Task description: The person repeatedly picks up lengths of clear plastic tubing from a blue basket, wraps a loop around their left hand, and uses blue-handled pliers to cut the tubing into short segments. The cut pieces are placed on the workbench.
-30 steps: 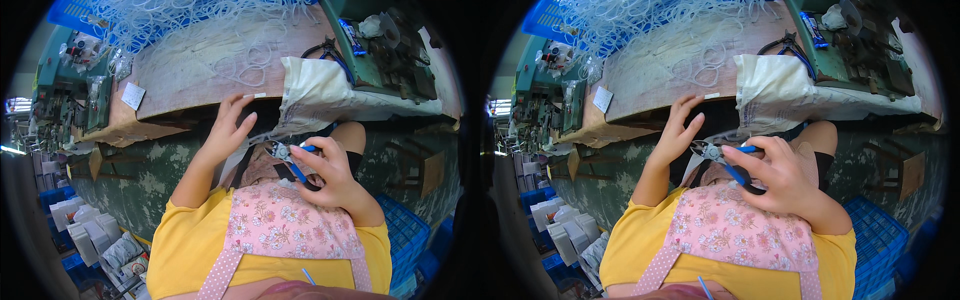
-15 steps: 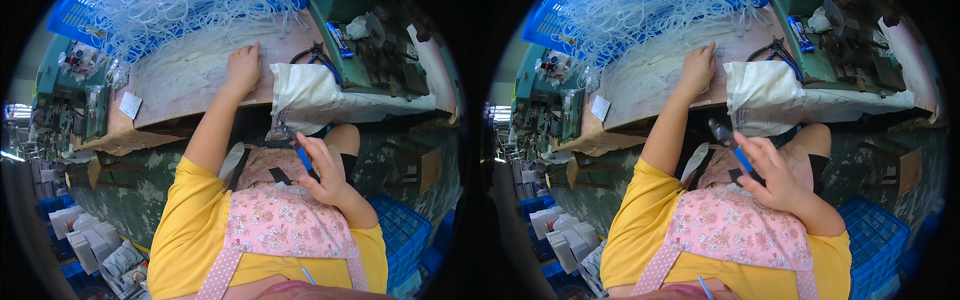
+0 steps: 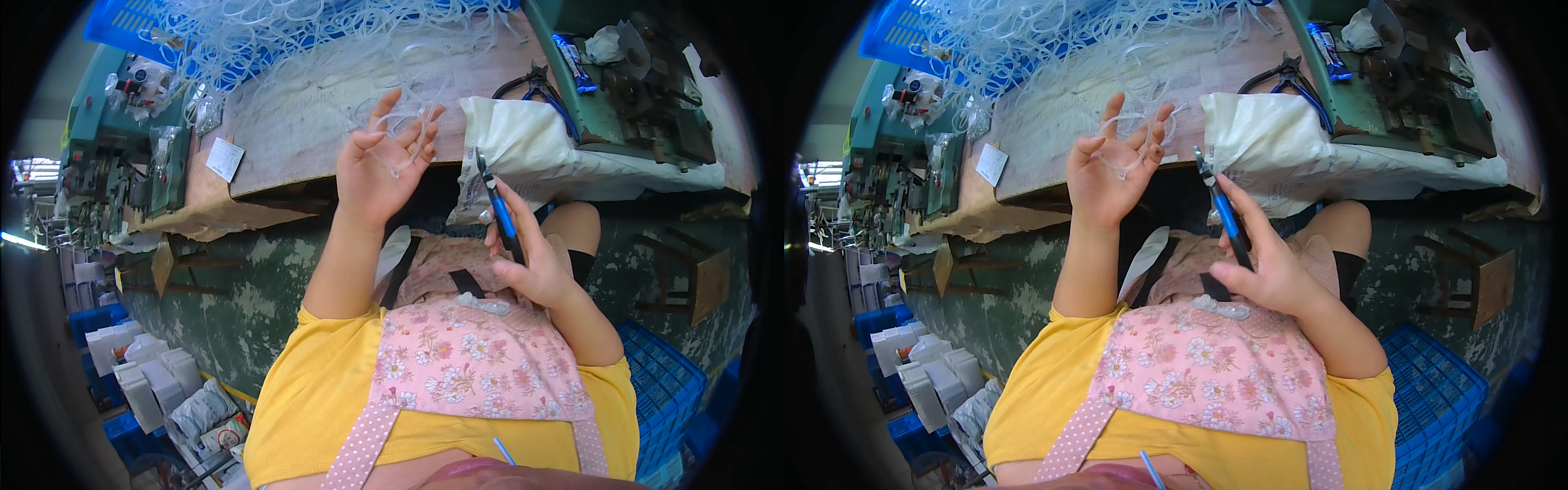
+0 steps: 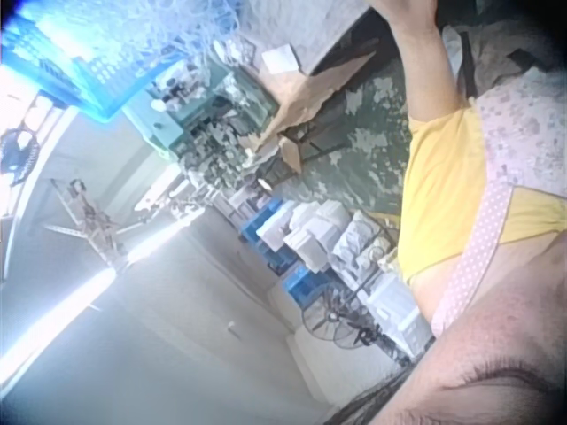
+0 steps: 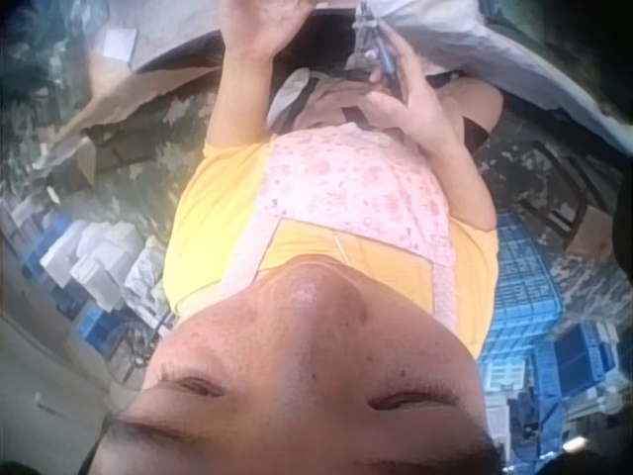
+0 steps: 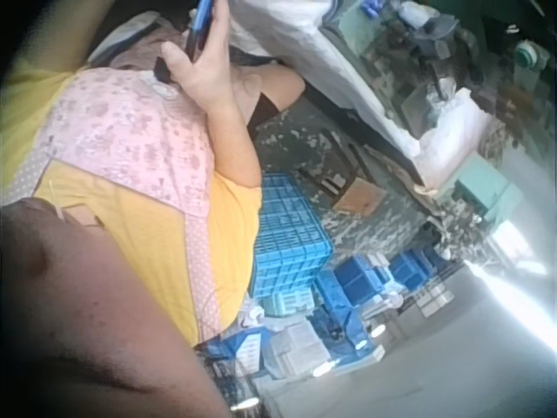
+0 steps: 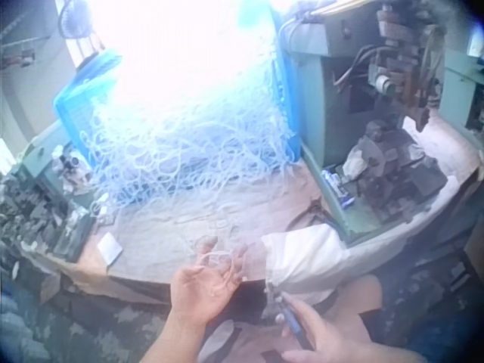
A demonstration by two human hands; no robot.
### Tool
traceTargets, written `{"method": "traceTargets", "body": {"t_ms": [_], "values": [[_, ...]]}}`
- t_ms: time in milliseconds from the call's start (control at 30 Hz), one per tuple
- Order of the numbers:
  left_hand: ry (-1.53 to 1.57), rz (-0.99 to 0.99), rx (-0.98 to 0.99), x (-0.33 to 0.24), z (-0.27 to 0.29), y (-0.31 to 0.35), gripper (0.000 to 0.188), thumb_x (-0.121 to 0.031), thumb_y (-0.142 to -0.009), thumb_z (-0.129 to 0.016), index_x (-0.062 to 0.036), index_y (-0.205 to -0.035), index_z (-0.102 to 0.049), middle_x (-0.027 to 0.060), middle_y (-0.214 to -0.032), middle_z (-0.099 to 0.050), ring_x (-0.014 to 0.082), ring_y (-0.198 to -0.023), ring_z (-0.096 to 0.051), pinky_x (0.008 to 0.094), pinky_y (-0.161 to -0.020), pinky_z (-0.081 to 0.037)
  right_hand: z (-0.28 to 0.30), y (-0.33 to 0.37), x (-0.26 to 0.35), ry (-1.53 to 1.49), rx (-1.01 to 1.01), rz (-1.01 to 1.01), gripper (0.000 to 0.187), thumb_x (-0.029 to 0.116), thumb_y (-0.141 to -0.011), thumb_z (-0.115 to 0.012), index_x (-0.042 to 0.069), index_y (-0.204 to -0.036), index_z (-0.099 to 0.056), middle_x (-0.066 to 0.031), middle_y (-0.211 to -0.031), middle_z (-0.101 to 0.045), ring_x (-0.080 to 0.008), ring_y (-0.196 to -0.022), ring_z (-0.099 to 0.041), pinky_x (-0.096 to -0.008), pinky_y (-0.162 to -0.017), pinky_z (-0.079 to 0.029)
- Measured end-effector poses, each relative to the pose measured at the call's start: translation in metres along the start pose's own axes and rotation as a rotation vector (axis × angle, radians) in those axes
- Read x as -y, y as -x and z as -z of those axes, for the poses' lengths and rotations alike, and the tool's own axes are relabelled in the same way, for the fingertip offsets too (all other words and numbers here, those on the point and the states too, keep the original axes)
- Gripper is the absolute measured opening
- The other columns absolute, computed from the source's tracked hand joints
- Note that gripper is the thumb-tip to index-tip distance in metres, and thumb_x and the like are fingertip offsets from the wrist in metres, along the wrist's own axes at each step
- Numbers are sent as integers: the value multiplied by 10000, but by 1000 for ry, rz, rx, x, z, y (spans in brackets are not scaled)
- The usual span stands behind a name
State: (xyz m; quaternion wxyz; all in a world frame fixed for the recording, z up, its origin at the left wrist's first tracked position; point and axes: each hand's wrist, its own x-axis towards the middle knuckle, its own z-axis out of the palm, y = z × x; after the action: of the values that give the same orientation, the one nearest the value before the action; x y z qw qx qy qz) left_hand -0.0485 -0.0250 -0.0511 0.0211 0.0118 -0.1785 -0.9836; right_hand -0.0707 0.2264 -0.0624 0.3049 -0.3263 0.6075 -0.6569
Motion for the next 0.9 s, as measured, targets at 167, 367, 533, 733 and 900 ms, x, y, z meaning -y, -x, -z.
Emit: {"method": "traceTargets", "body": {"t_ms": [167,367,533,733,900], "values": [[54,-132,-41,22,3,18,252,-132,-835,-533,-124,-1087,-527,246,-1320,-470,287,-1052,-551,384,-906,-454,-11,-3,7,546,-16,143,815,158,-712,-755,144,-1450,-410,-162,-1148,-500,-312,-1038,-546,-379,-911,-446],[-163,-453,-179,45,-10,29,161,-230,-946,-507,-124,-1067,-509,138,-1225,-523,251,-1042,-546,351,-894,-437,-22,1,24,901,-62,335,706,144,-666,-749,180,-1344,-557,-143,-1117,-501,-311,-876,-520,-393,-784,-451],[-248,-696,-178,52,-16,32,172,-270,-954,-524,-133,-1057,-543,148,-1239,-515,256,-1062,-533,354,-922,-439,-27,6,32,988,-14,365,724,141,-637,-750,197,-1335,-568,-137,-1108,-497,-303,-856,-515,-408,-756,-440],[-288,-805,-151,53,-20,33,171,-265,-964,-505,-140,-1074,-543,149,-1267,-508,259,-1078,-530,357,-925,-436,-30,4,30,958,-27,372,739,144,-627,-756,204,-1339,-566,-135,-1101,-487,-303,-845,-510,-404,-745,-442],[-310,-833,-156,55,-21,34,176,-263,-964,-505,-139,-1084,-539,152,-1269,-507,260,-1084,-525,360,-929,-429,-30,5,24,960,-7,357,775,122,-600,-769,214,-1342,-565,-133,-1088,-484,-302,-841,-511,-406,-743,-445]]}}
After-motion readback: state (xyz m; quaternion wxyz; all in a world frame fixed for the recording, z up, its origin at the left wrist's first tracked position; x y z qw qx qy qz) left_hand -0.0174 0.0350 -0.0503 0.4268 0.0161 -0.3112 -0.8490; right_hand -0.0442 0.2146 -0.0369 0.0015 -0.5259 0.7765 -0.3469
